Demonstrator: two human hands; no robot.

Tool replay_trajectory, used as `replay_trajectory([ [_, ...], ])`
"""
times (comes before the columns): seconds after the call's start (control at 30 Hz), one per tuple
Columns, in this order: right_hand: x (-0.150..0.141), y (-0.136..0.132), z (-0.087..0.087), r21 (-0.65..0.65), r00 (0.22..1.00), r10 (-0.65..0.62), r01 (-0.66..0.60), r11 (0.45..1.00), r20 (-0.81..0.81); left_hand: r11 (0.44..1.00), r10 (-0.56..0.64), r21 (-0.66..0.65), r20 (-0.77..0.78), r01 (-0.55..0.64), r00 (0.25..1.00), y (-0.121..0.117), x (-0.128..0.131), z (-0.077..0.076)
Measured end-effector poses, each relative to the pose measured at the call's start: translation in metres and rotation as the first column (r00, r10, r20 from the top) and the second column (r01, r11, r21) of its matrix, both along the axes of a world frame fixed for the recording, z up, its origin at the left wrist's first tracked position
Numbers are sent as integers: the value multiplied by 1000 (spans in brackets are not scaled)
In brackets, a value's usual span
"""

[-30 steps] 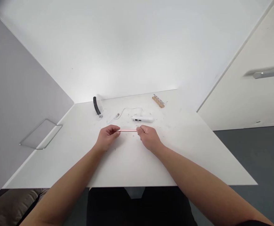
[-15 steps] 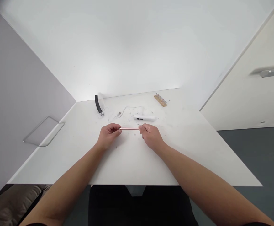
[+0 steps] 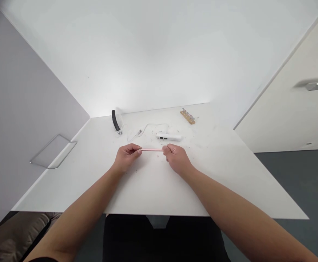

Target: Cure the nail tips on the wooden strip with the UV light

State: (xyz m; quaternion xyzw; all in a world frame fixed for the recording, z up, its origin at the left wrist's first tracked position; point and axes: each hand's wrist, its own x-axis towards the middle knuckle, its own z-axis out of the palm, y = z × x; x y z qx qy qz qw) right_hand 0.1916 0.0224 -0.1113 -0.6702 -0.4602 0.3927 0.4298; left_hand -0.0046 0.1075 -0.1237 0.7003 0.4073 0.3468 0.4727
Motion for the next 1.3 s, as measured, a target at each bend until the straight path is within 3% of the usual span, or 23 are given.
replay_trajectory([
  [0.33,-1,0,-1,7,1000,12,-12,1000,15,998,-46,36,-63,49,997,-3,-1,7],
  [0.7,0,0,-2,-1,1000,12,-12,1000,13,999,-19,29,-14,19,1000,-2,0,3],
  [1.0,-2,0,1,-4,999,18,-18,1000,39,999,-52,-7,-127,51,991,-6,1,12],
  [1.3,-1,0,-2,0,998,22,-22,1000,55,998,-61,1,-51,61,997,-1,0,3],
])
